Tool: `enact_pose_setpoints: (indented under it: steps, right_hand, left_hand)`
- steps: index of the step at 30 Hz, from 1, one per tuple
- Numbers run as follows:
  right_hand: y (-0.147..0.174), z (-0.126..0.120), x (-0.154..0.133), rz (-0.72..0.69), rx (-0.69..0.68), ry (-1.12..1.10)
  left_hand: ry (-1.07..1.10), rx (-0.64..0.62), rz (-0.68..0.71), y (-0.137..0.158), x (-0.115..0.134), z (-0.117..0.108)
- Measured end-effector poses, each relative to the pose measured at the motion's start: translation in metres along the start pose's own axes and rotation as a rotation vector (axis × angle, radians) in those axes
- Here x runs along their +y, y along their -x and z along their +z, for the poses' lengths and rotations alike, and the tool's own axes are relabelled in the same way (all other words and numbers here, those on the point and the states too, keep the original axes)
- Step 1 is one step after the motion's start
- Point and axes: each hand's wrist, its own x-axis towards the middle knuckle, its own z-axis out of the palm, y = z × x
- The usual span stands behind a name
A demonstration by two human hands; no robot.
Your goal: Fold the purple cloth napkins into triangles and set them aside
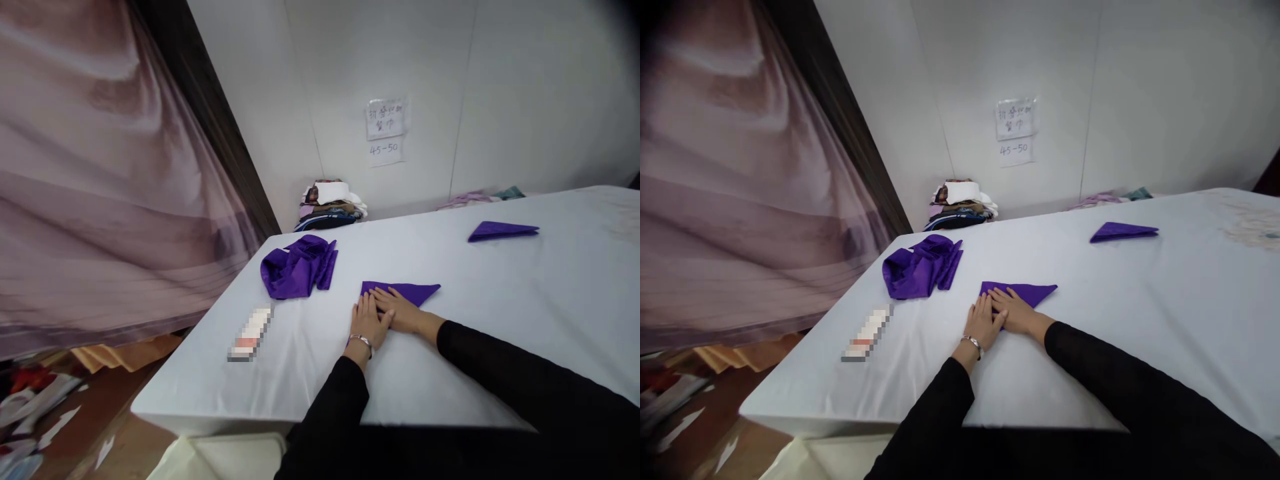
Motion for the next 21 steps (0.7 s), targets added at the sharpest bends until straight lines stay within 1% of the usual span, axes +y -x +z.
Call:
enact_pose_setpoints:
  steps: [3, 6, 12, 14, 16, 18, 20, 21]
  right_hand:
    - [0.007, -0.002, 0.010, 0.039, 0.003, 0.022]
    - [0.024, -0.011, 0.031, 0.179, 0.034, 0.074]
    - [0.073, -0.035, 0.090, 0.422, 0.058, 0.126]
    - [0.083, -0.040, 0.102, 0.506, 0.056, 0.114]
    - [0.088, -0.044, 0.106, 0.575, 0.098, 0.073]
    - [0.089, -0.044, 0.102, 0.559, 0.173, 0.021]
    - [0.087, -0.043, 0.094, 0.447, 0.233, -0.013]
    - [0.086, -0.041, 0.089, 0.375, 0.241, -0.020]
  left_hand:
    - [-0.064, -0.029, 0.009, -0.002, -0.007, 0.006]
    - [-0.129, -0.031, 0.025, 0.000, -0.008, 0.006]
    - [-0.153, -0.039, 0.023, 0.001, -0.005, 0.004]
    - [-0.148, -0.048, 0.019, 0.000, -0.005, 0.003]
    - [-0.149, -0.053, 0.028, 0.002, -0.005, 0.001]
    - [-0.173, -0.043, 0.065, 0.005, -0.006, 0.000]
    - [-0.226, -0.006, 0.142, 0.012, -0.006, 0.000]
    - [-0.258, 0.022, 0.190, 0.015, -0.007, 0.001]
